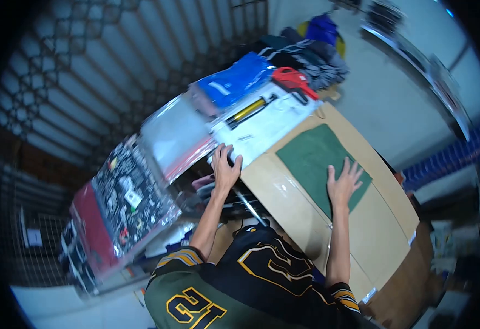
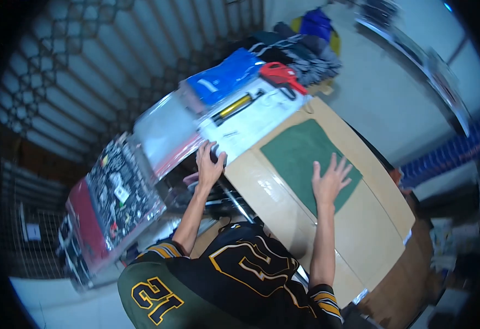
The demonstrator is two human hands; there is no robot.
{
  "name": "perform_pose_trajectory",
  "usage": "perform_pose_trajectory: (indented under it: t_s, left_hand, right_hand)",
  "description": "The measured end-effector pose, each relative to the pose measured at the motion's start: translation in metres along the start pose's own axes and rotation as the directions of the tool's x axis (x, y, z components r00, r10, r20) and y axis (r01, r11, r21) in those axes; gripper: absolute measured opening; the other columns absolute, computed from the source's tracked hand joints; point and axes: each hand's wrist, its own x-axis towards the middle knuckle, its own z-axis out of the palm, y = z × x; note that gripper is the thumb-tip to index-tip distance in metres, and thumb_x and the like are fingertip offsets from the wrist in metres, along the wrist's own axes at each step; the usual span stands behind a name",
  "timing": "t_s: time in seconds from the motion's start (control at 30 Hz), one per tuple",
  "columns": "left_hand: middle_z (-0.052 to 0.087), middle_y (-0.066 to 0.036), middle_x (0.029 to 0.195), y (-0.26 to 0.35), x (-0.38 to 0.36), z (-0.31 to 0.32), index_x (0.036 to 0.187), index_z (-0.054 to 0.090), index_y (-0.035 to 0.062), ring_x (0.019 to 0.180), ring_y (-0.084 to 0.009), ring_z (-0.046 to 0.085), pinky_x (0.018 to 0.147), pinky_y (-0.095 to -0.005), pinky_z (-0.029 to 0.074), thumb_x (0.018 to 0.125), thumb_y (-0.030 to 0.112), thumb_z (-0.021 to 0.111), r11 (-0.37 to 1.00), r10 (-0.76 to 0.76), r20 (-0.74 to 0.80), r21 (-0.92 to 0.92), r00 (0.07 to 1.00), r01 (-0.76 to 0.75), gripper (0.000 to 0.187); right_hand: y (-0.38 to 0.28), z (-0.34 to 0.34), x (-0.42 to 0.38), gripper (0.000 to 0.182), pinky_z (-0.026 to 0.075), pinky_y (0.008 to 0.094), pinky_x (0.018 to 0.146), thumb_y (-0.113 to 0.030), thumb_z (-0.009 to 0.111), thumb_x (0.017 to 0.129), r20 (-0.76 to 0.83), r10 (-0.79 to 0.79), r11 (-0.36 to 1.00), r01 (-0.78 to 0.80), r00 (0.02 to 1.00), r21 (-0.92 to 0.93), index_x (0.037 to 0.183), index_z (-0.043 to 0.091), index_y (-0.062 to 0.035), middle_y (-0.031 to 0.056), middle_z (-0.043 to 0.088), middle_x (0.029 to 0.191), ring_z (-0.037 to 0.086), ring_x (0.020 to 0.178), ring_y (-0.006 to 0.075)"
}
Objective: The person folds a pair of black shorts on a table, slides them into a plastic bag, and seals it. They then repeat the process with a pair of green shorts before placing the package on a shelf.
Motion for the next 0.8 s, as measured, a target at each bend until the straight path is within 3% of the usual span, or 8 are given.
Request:
perform_pose_trajectory:
  t_s: [0.07,0.17,0.3,0.4,0.57,0.7,0.8]
  left_hand:
    - [0.056,-0.024,0.147,-0.04,0.012,-0.006,0.135,0.064,0.0047,0.135,-0.0446,0.053,0.115,-0.0537,0.041,0.088,0.024,0.08,0.996,-0.054,-0.066,0.071,0.996,0.058,0.053]
    - [0.063,-0.02,0.139,-0.09,0.025,-0.014,0.132,0.066,0.0042,0.13,-0.0405,0.057,0.112,-0.0523,0.044,0.088,0.022,0.08,0.956,-0.171,-0.154,0.213,0.973,0.202,0.049]
    - [0.069,-0.015,0.132,-0.144,0.037,-0.025,0.128,0.07,0.0065,0.126,-0.0366,0.062,0.11,-0.0525,0.046,0.086,0.02,0.081,0.905,-0.226,-0.25,0.303,0.941,0.298,0.046]
    - [0.069,-0.011,0.133,-0.158,0.042,-0.033,0.128,0.073,0.012,0.128,-0.0356,0.061,0.109,-0.0539,0.044,0.086,0.021,0.082,0.816,-0.411,-0.216,0.345,0.886,0.463,0.044]
    - [0.078,-0.016,0.11,-0.198,0.036,-0.028,0.099,0.084,0.0118,0.104,-0.0393,0.073,0.093,-0.051,0.056,0.089,0.026,0.079,0.88,-0.356,-0.274,0.224,0.893,0.419,0.018]
    - [0.078,-0.021,0.108,-0.206,0.044,-0.034,0.102,0.082,0.0106,0.104,-0.043,0.074,0.094,-0.0501,0.057,0.095,0.029,0.072,0.841,-0.465,-0.227,0.188,0.856,0.507,0.023]
    - [0.077,-0.025,0.107,-0.205,0.053,-0.039,0.105,0.08,0.0085,0.105,-0.0445,0.073,0.093,-0.0506,0.056,0.096,0.026,0.069,0.8,-0.532,-0.337,0.098,0.777,0.591,0.023]
  right_hand:
    - [0.004,0.021,0.007,0.083,0.013,0.0772,0.121,-0.059,0.059,0.101,0.071,0.055,0.99,-0.045,0.996,-0.133,0.164,0.039,-0.0108,0.0243,0.024,0.173,0.016,0.16,0.0512]
    - [0.009,0.034,0.008,0.085,0.01,0.0767,0.122,-0.064,0.054,0.101,0.081,0.063,0.984,-0.048,0.995,-0.172,0.166,0.036,-0.0132,0.0232,0.021,0.175,0.015,0.16,0.0502]
    - [0.009,0.035,0.006,0.084,0.011,0.0763,0.122,-0.064,0.055,0.101,0.073,0.068,0.982,-0.054,0.995,-0.18,0.166,0.037,-0.015,0.0211,0.022,0.175,0.015,0.161,0.0481]
    - [0.008,0.032,0.006,0.083,0.012,0.076,0.123,-0.064,0.055,0.101,0.073,0.065,0.983,-0.052,0.995,-0.177,0.166,0.037,-0.0154,0.0203,0.023,0.175,0.015,0.161,0.0476]
    - [0.01,0.033,0.006,0.083,0.012,0.0757,0.123,-0.063,0.057,0.1,0.052,0.067,0.987,-0.058,0.996,-0.152,0.165,0.039,-0.0154,0.0194,0.024,0.175,0.016,0.161,0.047]
    - [0.01,0.036,0.006,0.083,0.012,0.0755,0.123,-0.063,0.058,0.099,0.037,0.062,0.989,-0.057,0.997,-0.134,0.165,0.039,-0.0155,0.0191,0.024,0.175,0.016,0.161,0.0466]
    - [0.01,0.036,0.006,0.084,0.011,0.0753,0.123,-0.063,0.059,0.099,0.035,0.069,0.99,-0.064,0.997,-0.128,0.165,0.039,-0.0156,0.019,0.025,0.175,0.016,0.161,0.0464]
